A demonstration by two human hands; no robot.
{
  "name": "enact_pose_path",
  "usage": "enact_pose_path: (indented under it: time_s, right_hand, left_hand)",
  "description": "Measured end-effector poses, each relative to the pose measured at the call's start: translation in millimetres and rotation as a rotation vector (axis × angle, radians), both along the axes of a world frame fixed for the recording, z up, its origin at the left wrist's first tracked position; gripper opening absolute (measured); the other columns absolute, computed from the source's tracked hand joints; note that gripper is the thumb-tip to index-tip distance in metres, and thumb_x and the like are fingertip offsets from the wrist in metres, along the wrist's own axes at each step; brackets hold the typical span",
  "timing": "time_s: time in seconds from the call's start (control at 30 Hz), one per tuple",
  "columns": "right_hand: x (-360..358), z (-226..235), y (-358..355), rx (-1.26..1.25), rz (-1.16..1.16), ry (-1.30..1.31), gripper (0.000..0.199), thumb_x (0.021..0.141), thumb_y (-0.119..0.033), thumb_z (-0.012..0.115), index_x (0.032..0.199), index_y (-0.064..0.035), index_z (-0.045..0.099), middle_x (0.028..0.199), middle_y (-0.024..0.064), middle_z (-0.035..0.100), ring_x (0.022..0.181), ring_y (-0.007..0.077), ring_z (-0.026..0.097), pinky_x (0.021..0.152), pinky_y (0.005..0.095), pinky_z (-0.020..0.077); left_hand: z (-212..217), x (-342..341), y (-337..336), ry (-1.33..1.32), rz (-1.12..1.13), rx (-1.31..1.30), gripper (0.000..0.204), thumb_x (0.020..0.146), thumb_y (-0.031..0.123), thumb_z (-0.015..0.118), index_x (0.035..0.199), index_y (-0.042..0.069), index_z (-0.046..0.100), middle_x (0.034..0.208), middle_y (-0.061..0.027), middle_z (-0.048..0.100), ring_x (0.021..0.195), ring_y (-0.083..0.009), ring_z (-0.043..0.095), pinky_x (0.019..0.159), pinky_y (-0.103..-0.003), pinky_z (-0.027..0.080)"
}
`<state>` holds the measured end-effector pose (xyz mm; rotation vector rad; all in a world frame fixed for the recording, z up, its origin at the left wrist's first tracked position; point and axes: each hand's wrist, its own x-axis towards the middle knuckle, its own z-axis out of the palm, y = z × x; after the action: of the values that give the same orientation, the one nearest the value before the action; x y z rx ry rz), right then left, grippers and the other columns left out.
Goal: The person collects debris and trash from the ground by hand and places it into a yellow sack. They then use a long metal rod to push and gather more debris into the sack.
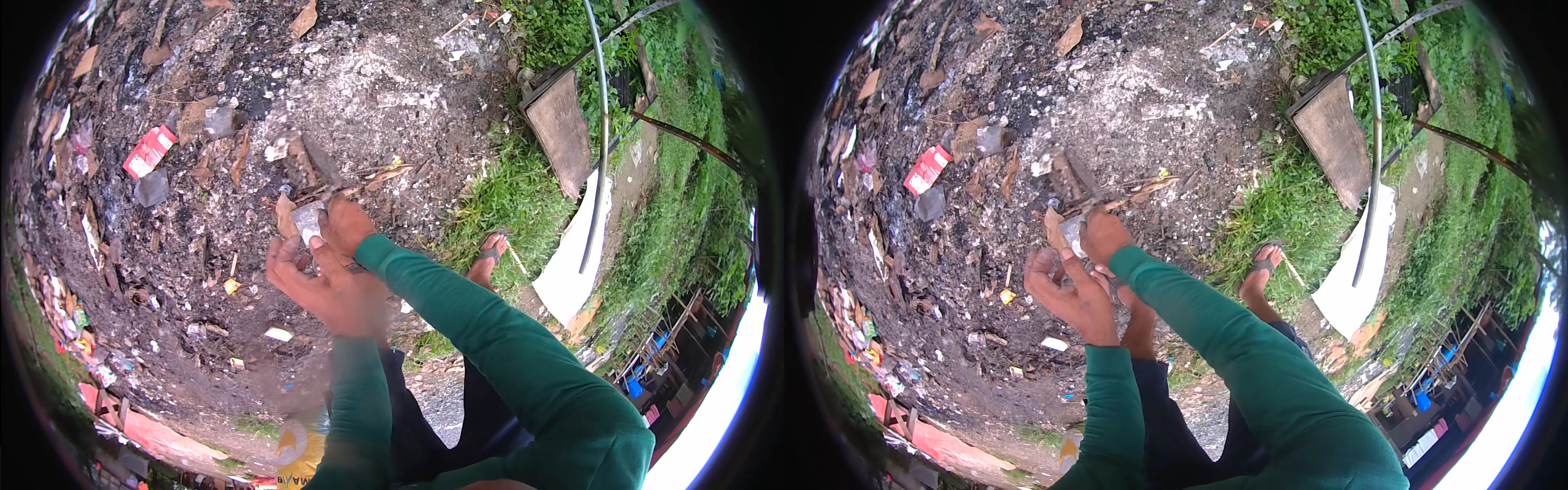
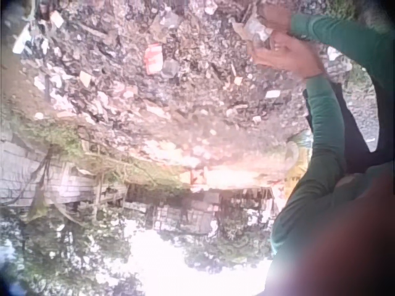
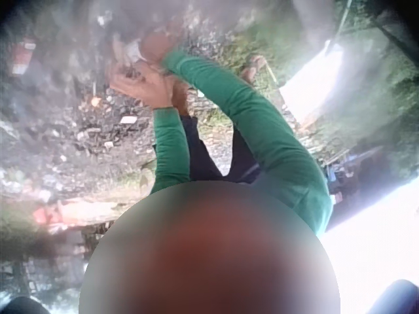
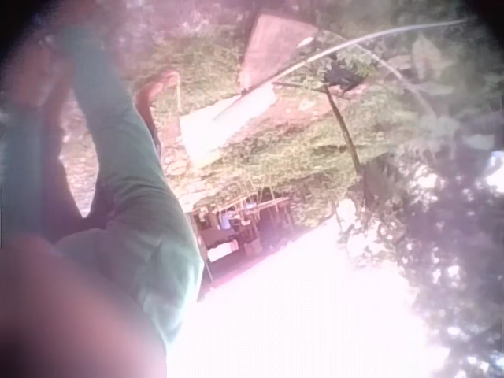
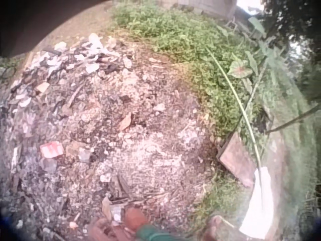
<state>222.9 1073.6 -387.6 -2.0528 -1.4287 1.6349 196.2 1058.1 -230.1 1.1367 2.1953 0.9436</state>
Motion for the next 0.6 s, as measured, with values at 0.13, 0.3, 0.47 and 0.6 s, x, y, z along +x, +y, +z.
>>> enact_pose_path:
  time_s: [0.13, 0.3, 0.47, 0.6]
  right_hand:
    - [39.9, 43.2, -11.4, -0.047, 0.296, 0.228, 0.043, 0.098, -0.026, 0.063, 0.119, 0.0106, 0.053, 0.099, 0.0371, 0.070, 0.095, 0.0524, 0.070, 0.087, 0.0567, 0.0569]
    - [162.2, 27.5, -23.5, -0.286, -0.578, 0.152, 0.033, 0.102, -0.034, 0.065, 0.104, -0.0010, 0.060, 0.068, 0.0092, 0.061, 0.053, 0.0206, 0.059, 0.041, 0.0368, 0.0438]
    - [206.2, -31.6, -7.1, -0.275, -1.069, 0.206, 0.019, 0.102, -0.022, 0.061, 0.096, -0.0053, 0.054, 0.065, 0.0024, 0.049, 0.046, 0.0129, 0.044, 0.032, 0.0289, 0.0314]
    - [165.4, -43.6, -5.0, -0.340, -0.815, 0.085, 0.025, 0.100, -0.025, 0.063, 0.087, -0.0049, 0.056, 0.067, 0.0013, 0.053, 0.049, 0.0138, 0.049, 0.035, 0.0280, 0.0325]
  left_hand:
    - [2.7, -6.4, 6.5, 0.085, -0.028, 0.083, 0.028, 0.102, 0.020, 0.064, 0.121, 0.000, 0.056, 0.142, -0.0209, 0.045, 0.125, -0.0298, 0.051, 0.093, -0.041, 0.049]
    - [-7.2, -19.3, -4.2, -0.006, 0.011, 0.049, 0.026, 0.101, 0.018, 0.065, 0.122, 0.004, 0.057, 0.141, -0.0200, 0.044, 0.119, -0.0270, 0.052, 0.092, -0.041, 0.048]
    - [-29.4, -26.3, -14.5, -0.063, -0.012, 0.022, 0.028, 0.098, 0.015, 0.068, 0.123, 0.006, 0.057, 0.140, -0.0200, 0.041, 0.118, -0.0258, 0.053, 0.089, -0.036, 0.047]
    - [-33.6, -21.7, -20.5, -0.118, 0.005, -0.055, 0.029, 0.098, 0.015, 0.069, 0.122, 0.006, 0.057, 0.138, -0.0213, 0.042, 0.122, -0.0289, 0.051, 0.094, -0.041, 0.047]
